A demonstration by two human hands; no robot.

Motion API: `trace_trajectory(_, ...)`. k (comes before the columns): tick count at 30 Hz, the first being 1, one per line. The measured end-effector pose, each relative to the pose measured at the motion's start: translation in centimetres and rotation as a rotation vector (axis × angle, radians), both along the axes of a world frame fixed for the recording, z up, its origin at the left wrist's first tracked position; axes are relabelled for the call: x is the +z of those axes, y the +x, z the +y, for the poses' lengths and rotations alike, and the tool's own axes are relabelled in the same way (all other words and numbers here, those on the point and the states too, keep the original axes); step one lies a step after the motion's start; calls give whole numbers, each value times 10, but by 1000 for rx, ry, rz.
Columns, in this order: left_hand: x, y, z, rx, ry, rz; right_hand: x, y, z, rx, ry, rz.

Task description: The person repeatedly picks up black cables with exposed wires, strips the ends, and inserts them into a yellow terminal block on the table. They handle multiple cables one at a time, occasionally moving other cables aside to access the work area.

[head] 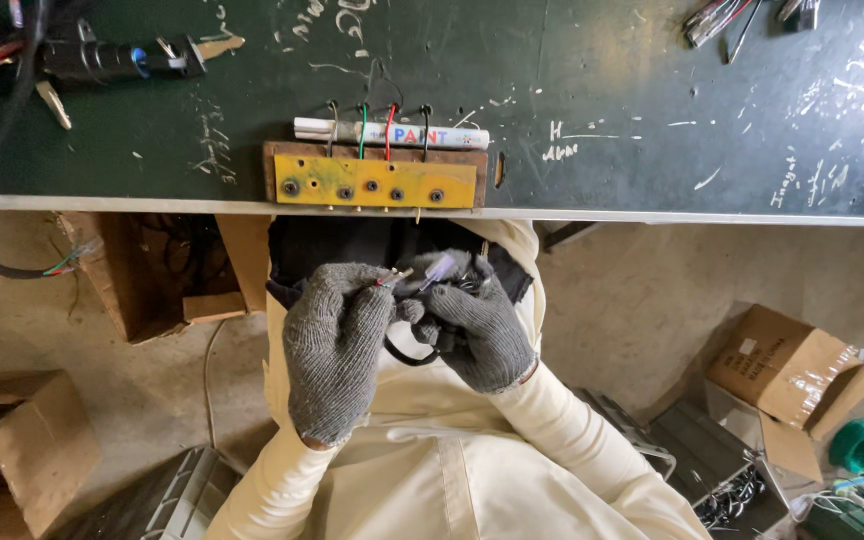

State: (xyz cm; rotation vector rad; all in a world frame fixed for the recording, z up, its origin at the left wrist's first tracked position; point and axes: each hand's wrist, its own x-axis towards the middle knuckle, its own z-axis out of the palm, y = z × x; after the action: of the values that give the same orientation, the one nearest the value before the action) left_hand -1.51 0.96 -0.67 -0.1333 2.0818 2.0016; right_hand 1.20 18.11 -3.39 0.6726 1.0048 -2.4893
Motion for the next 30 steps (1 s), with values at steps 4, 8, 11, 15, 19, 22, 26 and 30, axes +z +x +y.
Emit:
trace_trajectory(4, 2, -1, -1, -31, -39, -9, -3, -1, -6, -57, 24, -22)
trace_trajectory(8, 3, -2, -1, 37, -178, -82, 0, -4, -7, -17, 138, 57)
trace_trajectory(11, 1, -2, -1, 14, -200, 36, 2, -7, -10, -17, 172, 68)
trace_trajectory(15, -1, 3, 2, 33, -39, -110, -1, -16, -15, -65, 189, -37)
trace_trajectory(19, -4, 4, 7, 45, 31, -60, -5, -27, -17, -54, 347, -95)
trace_trajectory(22, -4, 2, 7, 40, 41, -17, -5, -31, -17, -74, 297, -96)
trace_trajectory(26, 0, -1, 5, 58, -100, 6, -3, -30, -21, -145, 411, -85)
trace_trajectory(30, -1, -6, 0, 83, -310, 287, -5, -31, -25, -229, 525, -111)
